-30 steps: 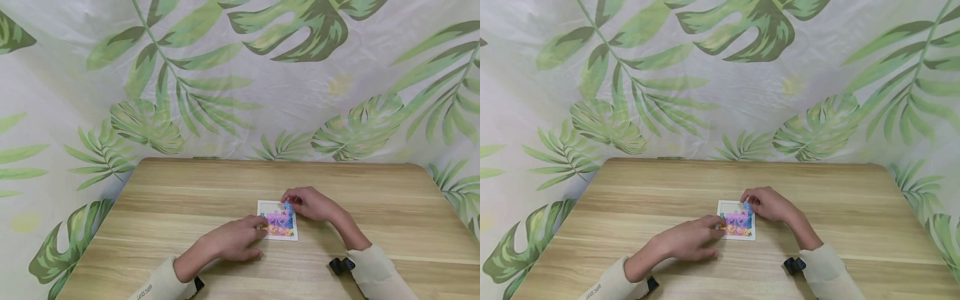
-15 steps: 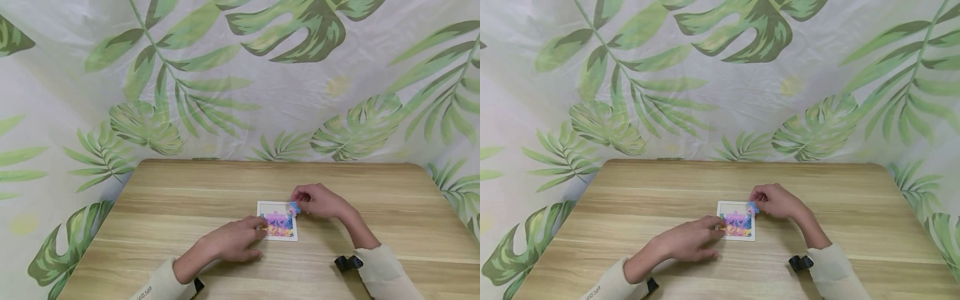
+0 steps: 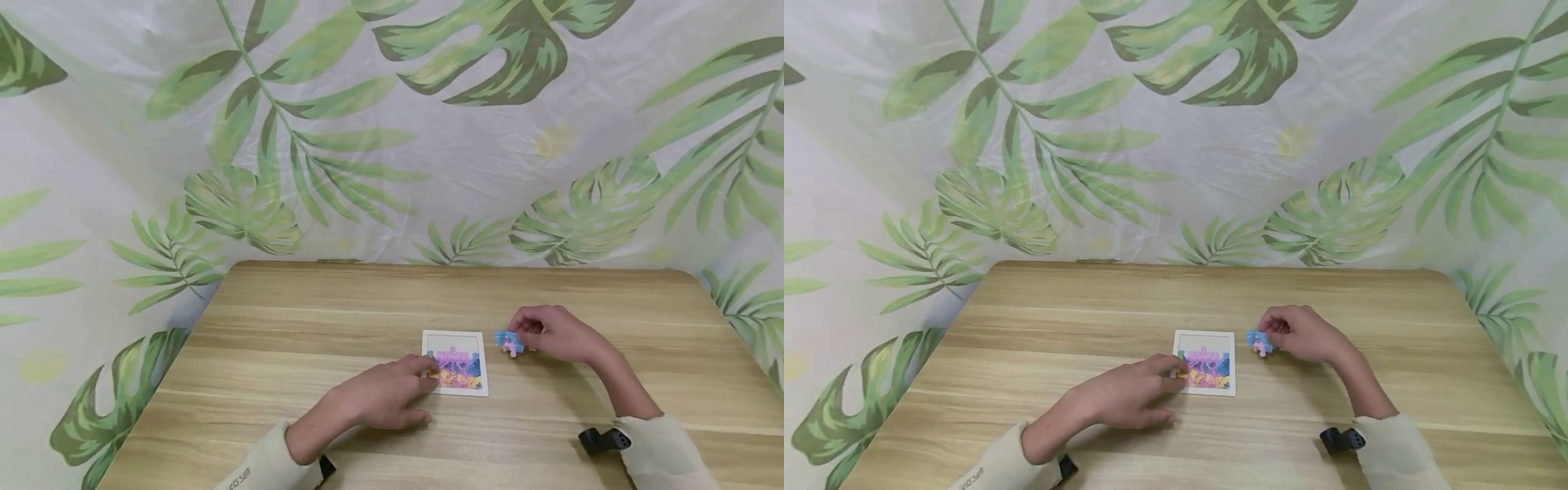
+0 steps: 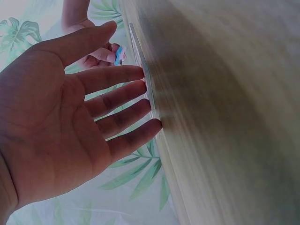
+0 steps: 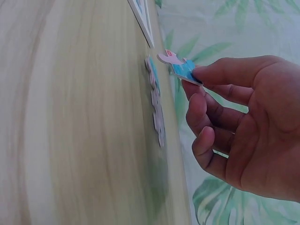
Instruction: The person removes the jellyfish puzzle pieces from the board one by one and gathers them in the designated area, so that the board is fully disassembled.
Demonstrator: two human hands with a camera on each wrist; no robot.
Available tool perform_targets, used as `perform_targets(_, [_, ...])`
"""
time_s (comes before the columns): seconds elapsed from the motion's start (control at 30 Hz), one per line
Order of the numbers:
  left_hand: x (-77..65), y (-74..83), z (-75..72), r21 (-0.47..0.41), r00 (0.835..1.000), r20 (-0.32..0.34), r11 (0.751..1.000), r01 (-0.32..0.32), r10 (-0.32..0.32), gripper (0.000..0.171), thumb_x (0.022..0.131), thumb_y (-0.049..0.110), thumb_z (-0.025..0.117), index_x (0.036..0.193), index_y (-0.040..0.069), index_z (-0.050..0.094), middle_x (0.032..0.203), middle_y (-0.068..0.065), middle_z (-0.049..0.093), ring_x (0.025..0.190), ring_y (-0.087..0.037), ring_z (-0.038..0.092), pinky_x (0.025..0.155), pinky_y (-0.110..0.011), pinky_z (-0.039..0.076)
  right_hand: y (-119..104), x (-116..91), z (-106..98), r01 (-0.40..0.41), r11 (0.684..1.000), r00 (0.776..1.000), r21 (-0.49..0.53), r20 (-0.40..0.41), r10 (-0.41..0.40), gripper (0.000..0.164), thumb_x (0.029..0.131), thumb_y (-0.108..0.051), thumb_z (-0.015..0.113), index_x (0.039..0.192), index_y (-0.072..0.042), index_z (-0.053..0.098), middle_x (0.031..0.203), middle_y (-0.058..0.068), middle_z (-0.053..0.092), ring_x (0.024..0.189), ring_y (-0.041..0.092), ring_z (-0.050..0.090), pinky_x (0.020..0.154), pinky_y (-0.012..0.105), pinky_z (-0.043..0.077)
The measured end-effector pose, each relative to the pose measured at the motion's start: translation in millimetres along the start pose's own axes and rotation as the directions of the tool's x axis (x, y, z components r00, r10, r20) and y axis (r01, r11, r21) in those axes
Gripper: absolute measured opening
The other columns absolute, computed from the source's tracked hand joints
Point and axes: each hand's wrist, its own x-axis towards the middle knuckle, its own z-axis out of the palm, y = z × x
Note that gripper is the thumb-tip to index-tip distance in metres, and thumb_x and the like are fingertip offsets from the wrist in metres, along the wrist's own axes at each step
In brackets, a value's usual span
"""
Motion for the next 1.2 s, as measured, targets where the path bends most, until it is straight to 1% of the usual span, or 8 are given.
perform_targets(0.3, [0.4,0.8,-0.5,0.001,1.000,0.008,1.000,-0.002,0.002,0.049,0.102,0.039,0.073,0.142,0.012,0.069,0.159,-0.003,0.054,0.149,-0.021,0.051,0.119,-0.034,0.049,15,-15,-11,-0.027,0.998,0.999,-0.064,-0.044,0.025,0.012,0.101,-0.007,0.068,0.107,-0.013,0.076,0.094,-0.003,0.070,0.086,0.010,0.060,0.075,0.024,0.052])
perform_targets(0.63, [1.8,2.2,-1.4,-0.003,1.000,0.009,1.000,-0.001,0.001,0.049,0.102,0.039,0.073,0.142,0.012,0.069,0.158,-0.003,0.054,0.148,-0.021,0.051,0.119,-0.034,0.050,35,-37,-22,-0.076,0.995,0.995,-0.059,-0.063,0.073,0.010,0.101,-0.009,0.069,0.107,-0.013,0.076,0.094,-0.002,0.069,0.085,0.006,0.058,0.074,0.024,0.051])
perform_targets(0.77, [2.1,1.9,-1.1,-0.009,1.000,0.006,1.000,-0.002,0.002,0.049,0.102,0.039,0.073,0.143,0.012,0.069,0.157,-0.003,0.054,0.149,-0.021,0.051,0.119,-0.034,0.049,42,-44,-23,-0.075,0.996,0.996,-0.051,-0.062,0.072,0.008,0.102,-0.009,0.070,0.107,-0.011,0.076,0.094,-0.002,0.069,0.083,0.003,0.056,0.072,0.023,0.050])
perform_targets(0.93, [2.1,1.0,-0.3,-0.005,1.000,0.006,1.000,-0.004,0.004,0.050,0.102,0.039,0.073,0.143,0.012,0.069,0.157,-0.003,0.054,0.148,-0.020,0.051,0.120,-0.034,0.048,45,-45,-23,-0.068,0.995,0.996,-0.069,-0.058,0.064,0.008,0.102,-0.009,0.070,0.107,-0.010,0.076,0.093,-0.003,0.068,0.081,0.002,0.054,0.070,0.023,0.048])
perform_targets(1.2, [0.7,0.2,-0.1,-0.005,1.000,0.013,1.000,0.000,0.000,0.050,0.102,0.040,0.073,0.143,0.012,0.069,0.158,-0.004,0.054,0.148,-0.021,0.051,0.120,-0.034,0.048,48,-35,-21,-0.056,0.992,0.998,-0.115,-0.044,0.051,0.010,0.102,-0.008,0.071,0.107,-0.012,0.077,0.092,-0.005,0.070,0.080,0.003,0.054,0.070,0.023,0.048])
